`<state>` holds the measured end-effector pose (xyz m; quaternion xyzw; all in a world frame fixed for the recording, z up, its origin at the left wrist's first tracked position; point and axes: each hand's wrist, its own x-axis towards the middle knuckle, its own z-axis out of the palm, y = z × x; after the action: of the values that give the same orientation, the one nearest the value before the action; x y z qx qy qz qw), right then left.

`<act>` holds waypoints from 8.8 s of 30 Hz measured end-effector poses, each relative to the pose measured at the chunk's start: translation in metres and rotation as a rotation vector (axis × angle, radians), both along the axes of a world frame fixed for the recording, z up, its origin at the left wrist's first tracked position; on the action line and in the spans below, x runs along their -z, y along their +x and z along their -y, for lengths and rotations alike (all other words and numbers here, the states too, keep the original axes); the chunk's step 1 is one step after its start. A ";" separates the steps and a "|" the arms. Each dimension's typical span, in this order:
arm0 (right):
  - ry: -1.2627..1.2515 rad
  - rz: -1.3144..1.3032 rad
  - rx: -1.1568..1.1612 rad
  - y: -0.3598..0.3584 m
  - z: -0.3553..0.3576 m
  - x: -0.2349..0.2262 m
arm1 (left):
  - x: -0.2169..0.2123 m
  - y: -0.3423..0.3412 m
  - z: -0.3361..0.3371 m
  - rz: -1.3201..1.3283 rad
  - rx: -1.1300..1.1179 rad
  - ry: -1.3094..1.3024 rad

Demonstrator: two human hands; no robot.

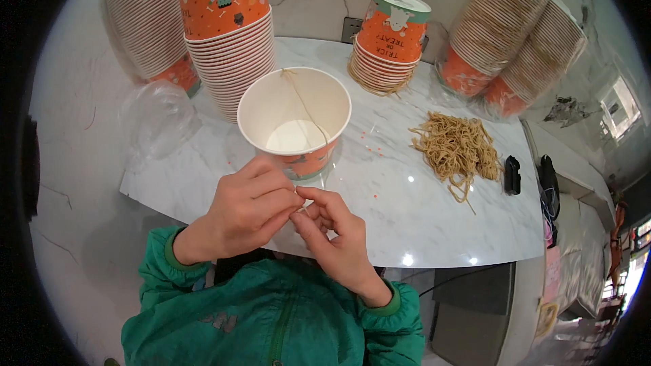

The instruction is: The recorder is manually tying thin strings onto the rims of decorative paper cups.

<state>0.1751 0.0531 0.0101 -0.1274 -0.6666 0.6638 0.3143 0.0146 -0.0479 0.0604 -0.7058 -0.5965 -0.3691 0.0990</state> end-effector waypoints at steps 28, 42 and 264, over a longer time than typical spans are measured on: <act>0.075 -0.036 0.351 -0.042 -0.021 0.002 | -0.034 -0.063 -0.039 0.246 -0.015 -0.091; 0.024 -0.084 0.354 -0.053 -0.022 0.008 | -0.038 -0.084 -0.066 0.464 0.139 -0.550; 0.820 -0.148 0.435 -0.039 0.019 -0.004 | 0.043 0.017 0.022 1.594 0.146 0.203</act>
<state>0.1361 0.0337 0.0146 -0.0816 -0.8075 0.2718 0.5172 0.0316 -0.0701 0.0179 -0.2551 -0.4035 -0.8194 -0.3172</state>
